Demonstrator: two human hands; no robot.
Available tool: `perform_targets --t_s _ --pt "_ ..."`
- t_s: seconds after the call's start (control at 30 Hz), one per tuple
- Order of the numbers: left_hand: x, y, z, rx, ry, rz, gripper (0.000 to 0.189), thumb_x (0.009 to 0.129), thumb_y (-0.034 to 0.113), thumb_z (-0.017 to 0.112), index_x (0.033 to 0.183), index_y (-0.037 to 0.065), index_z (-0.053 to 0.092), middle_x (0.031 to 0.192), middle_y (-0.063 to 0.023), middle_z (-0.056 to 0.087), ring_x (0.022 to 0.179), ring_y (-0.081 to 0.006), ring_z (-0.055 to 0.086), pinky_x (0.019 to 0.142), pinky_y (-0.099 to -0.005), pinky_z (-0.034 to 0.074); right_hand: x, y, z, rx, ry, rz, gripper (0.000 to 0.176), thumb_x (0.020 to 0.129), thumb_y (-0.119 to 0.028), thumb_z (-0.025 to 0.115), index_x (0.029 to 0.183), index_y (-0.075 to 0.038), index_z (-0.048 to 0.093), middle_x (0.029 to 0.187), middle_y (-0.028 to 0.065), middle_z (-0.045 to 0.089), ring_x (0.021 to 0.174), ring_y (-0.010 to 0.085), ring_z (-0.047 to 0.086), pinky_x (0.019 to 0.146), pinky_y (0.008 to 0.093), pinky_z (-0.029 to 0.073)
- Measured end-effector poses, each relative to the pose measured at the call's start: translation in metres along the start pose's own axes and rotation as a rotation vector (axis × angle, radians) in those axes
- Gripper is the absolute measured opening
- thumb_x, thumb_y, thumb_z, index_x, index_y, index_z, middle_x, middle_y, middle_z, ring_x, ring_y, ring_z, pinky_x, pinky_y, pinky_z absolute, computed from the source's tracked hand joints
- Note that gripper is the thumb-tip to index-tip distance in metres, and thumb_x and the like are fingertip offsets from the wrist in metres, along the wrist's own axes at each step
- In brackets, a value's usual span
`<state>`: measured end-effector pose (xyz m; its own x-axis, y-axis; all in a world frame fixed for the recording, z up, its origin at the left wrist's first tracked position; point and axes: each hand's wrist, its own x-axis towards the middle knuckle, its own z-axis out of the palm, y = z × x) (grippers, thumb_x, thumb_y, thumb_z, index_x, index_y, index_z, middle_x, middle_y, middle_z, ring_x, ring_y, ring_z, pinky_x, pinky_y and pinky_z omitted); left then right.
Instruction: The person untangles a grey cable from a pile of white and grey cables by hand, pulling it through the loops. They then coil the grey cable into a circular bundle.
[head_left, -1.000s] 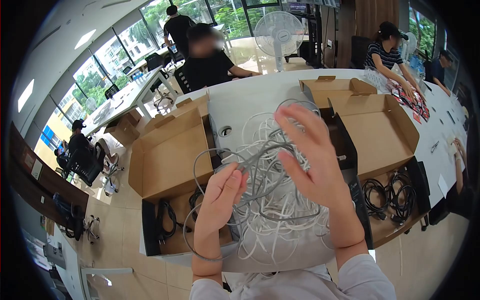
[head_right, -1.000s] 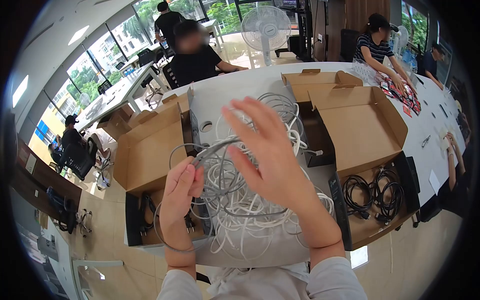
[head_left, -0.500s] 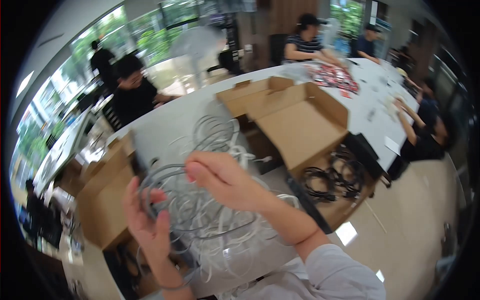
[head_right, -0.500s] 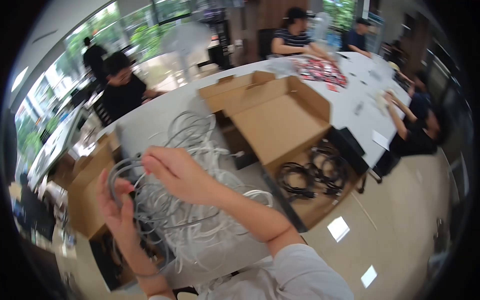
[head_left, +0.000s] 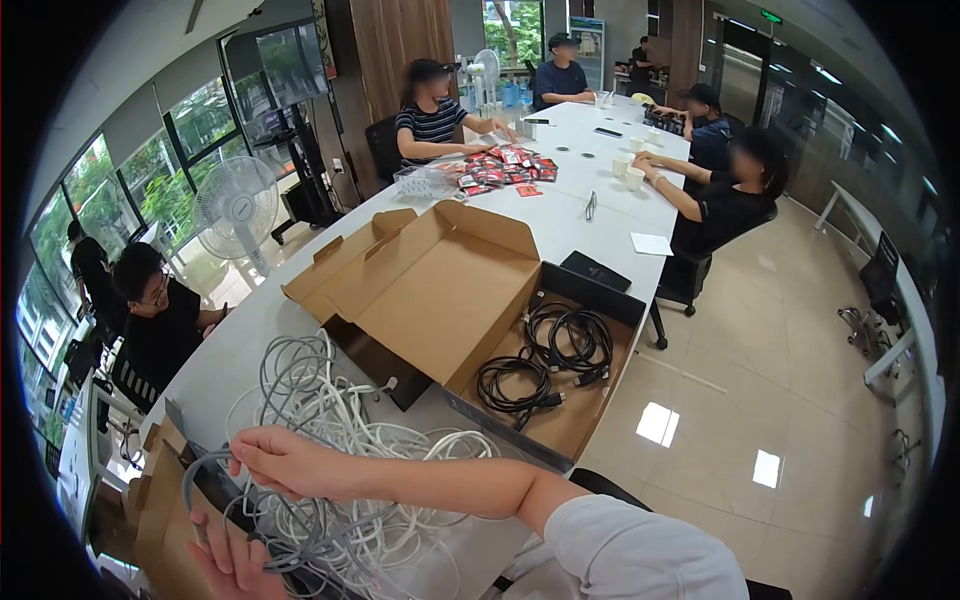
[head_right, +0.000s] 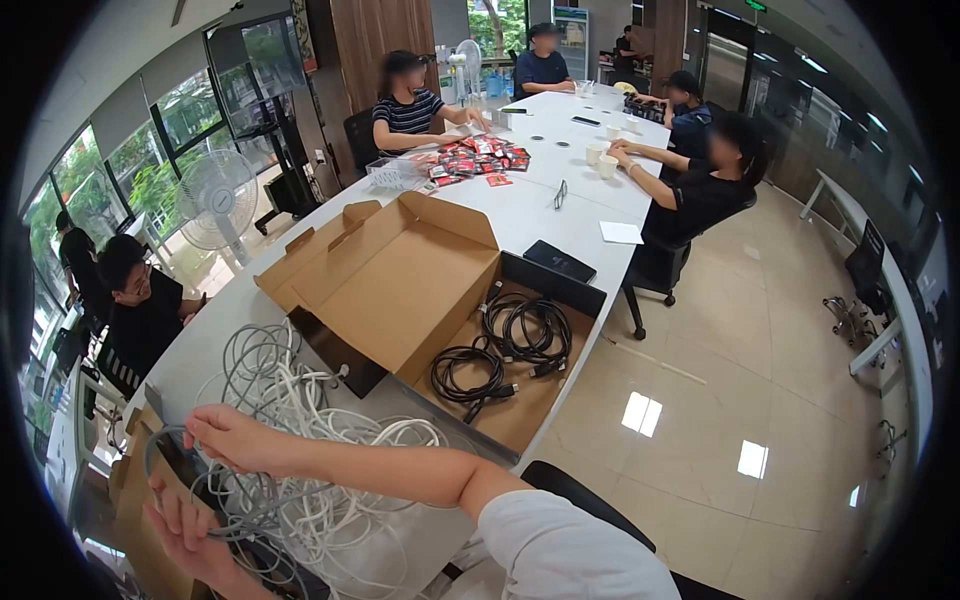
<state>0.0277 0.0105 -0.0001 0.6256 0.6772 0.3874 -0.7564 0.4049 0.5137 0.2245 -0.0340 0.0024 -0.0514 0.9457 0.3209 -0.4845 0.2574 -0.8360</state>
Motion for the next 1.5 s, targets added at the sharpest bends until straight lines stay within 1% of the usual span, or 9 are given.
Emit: perform_targets --t_s 0.13,0.23,0.33,0.43,0.53,0.83,1.13,1.27,1.5 --pt "-0.002 0.005 0.001 0.024 0.074 0.069 0.032 0.102 0.018 0.026 0.129 0.002 0.031 0.069 0.0015 0.03 0.046 -0.0074 0.023 0.047 -0.0227 0.027 0.013 0.018 0.002 -0.264 -0.01 -0.274 0.027 0.101 -0.026 0.036 0.102 -0.003 0.052 0.056 -0.0056 0.036 0.048 0.0038 0.033 0.043 0.0215 0.028" --pt "-0.003 0.007 -0.007 0.132 0.168 0.121 0.034 0.102 0.019 0.027 0.13 0.002 0.031 0.067 0.0017 0.025 0.046 -0.0074 0.017 0.043 -0.0222 0.02 0.002 0.005 0.009 -0.423 0.026 -0.242 0.024 0.099 -0.015 0.038 0.113 0.0 0.05 0.06 -0.0005 0.044 0.052 0.0064 0.043 0.049 0.0232 0.037" --pt "-0.002 0.015 -0.02 0.142 0.132 0.146 0.031 0.102 0.02 0.027 0.127 0.002 0.034 0.064 0.0021 0.022 0.046 -0.0065 0.015 0.04 -0.0227 0.015 -0.009 -0.012 0.017 -0.497 0.044 -0.23 0.031 0.093 -0.003 0.044 0.124 0.001 0.046 0.084 0.0102 0.054 0.07 0.0143 0.056 0.063 0.0265 0.045" --pt "0.0 0.021 -0.019 0.129 0.003 0.161 0.024 0.102 0.02 0.026 0.116 0.004 0.038 0.061 0.0021 0.02 0.046 -0.0061 0.014 0.041 -0.0232 0.015 -0.007 -0.012 0.011 -0.956 0.142 -0.724 0.049 0.082 0.006 0.049 0.13 -0.004 0.045 0.118 0.0181 0.048 0.102 0.0273 0.054 0.084 0.0328 0.045" --pt "0.001 0.029 -0.016 0.065 -0.059 0.149 0.018 0.102 0.02 0.026 0.103 0.007 0.038 0.059 0.002 0.019 0.045 -0.0063 0.013 0.042 -0.0235 0.014 -0.009 -0.027 -0.004 -1.395 -0.128 -0.677 0.054 0.073 0.005 0.054 0.125 -0.008 0.051 0.134 0.0204 0.035 0.125 0.0363 0.036 0.098 0.0391 0.037" --pt "-0.005 0.046 -0.029 -0.113 -0.052 0.21 0.019 0.102 0.019 0.027 0.101 0.005 0.039 0.06 0.002 0.021 0.045 -0.0063 0.016 0.044 -0.0239 0.015 -0.012 -0.006 0.004 -1.286 -0.332 -0.759 0.043 0.069 -0.003 0.062 0.111 -0.013 0.06 0.13 0.0188 0.04 0.128 0.0368 0.032 0.104 0.049 0.029" --pt "-0.005 0.036 -0.021 -0.09 -0.053 0.332 0.022 0.1 0.02 0.032 0.107 0.002 0.042 0.057 0.0015 0.03 0.043 -0.0075 0.026 0.043 -0.0246 0.022 -0.005 0.025 0.032 -1.328 -0.364 -0.787 0.045 0.074 -0.009 0.062 0.116 0.0 0.051 0.126 0.0162 0.045 0.129 0.0333 0.034 0.109 0.052 0.022" --pt "-0.007 0.027 0.006 -0.024 0.093 0.404 0.022 0.101 0.025 0.026 0.085 0.012 0.035 0.049 0.0033 0.018 0.038 -0.0071 0.015 0.038 -0.0269 0.013 -0.004 0.023 0.023 -1.453 -0.35 -0.678 0.052 0.072 -0.006 0.061 0.124 -0.006 0.05 0.128 0.0138 0.047 0.126 0.0307 0.04 0.107 0.0502 0.026" --pt "-0.007 0.023 0.008 0.147 0.074 0.474 0.024 0.1 0.028 0.029 0.081 0.014 0.032 0.049 0.004 0.017 0.039 -0.0076 0.012 0.038 -0.0258 0.013 0.001 0.0 0.028 -1.491 -0.217 -0.699 0.046 0.065 0.002 0.063 0.11 -0.008 0.062 0.123 0.0099 0.054 0.119 0.029 0.048 0.096 0.0428 0.038"
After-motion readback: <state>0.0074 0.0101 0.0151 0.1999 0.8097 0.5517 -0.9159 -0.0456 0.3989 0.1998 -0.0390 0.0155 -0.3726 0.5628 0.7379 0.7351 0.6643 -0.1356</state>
